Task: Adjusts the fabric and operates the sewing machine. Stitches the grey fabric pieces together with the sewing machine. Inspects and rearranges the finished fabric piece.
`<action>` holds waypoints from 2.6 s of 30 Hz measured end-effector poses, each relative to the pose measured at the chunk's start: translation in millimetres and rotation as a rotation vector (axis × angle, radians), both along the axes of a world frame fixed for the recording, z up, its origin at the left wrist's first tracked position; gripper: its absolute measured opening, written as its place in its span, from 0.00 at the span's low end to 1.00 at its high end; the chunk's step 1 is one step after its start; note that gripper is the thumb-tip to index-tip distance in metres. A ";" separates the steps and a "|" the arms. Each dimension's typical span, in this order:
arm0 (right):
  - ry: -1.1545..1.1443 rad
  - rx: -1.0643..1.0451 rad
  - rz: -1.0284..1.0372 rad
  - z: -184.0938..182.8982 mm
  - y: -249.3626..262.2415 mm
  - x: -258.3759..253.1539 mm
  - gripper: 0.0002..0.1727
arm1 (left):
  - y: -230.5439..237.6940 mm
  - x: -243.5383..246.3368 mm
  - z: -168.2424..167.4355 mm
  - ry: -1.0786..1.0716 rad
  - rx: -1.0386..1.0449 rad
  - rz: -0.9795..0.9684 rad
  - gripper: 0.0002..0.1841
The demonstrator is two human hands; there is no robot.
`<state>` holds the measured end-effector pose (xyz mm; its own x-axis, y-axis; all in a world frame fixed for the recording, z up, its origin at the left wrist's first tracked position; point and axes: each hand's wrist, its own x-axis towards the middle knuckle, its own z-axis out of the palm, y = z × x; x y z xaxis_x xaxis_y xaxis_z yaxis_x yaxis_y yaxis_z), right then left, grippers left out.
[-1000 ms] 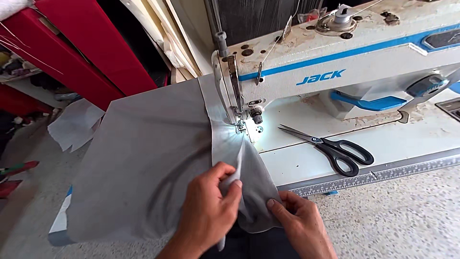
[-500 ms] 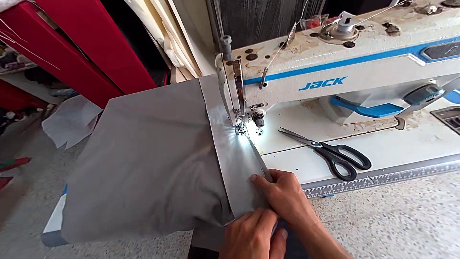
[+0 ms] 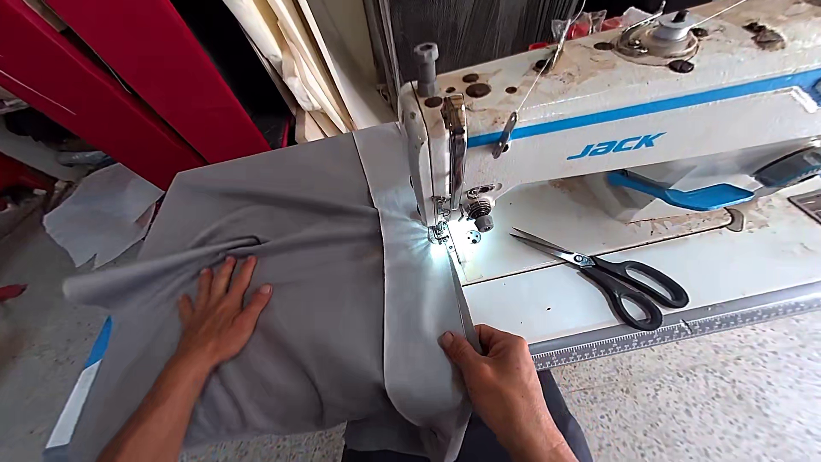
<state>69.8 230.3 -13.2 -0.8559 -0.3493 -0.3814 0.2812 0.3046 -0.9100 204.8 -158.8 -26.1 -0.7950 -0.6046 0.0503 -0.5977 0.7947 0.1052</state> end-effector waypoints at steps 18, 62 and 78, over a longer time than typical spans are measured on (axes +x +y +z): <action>-0.011 0.116 -0.018 1.0 8.3 3.6 0.11 | 51.4 -157.8 19.6 0.715 0.121 0.114 0.23; -0.077 0.159 -0.044 25.8 -27.4 -62.4 0.08 | 157.3 -164.5 2.6 0.493 0.034 -0.990 0.16; -0.211 0.135 -0.153 27.2 -55.5 -87.5 0.19 | 134.9 -167.6 -8.3 0.557 0.118 -1.013 0.13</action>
<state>-17.7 174.8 14.0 -0.7916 -0.1564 -0.5907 0.5116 0.3589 -0.7807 37.2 -24.0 -34.4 -0.8029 0.2716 0.5306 0.4586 0.8501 0.2589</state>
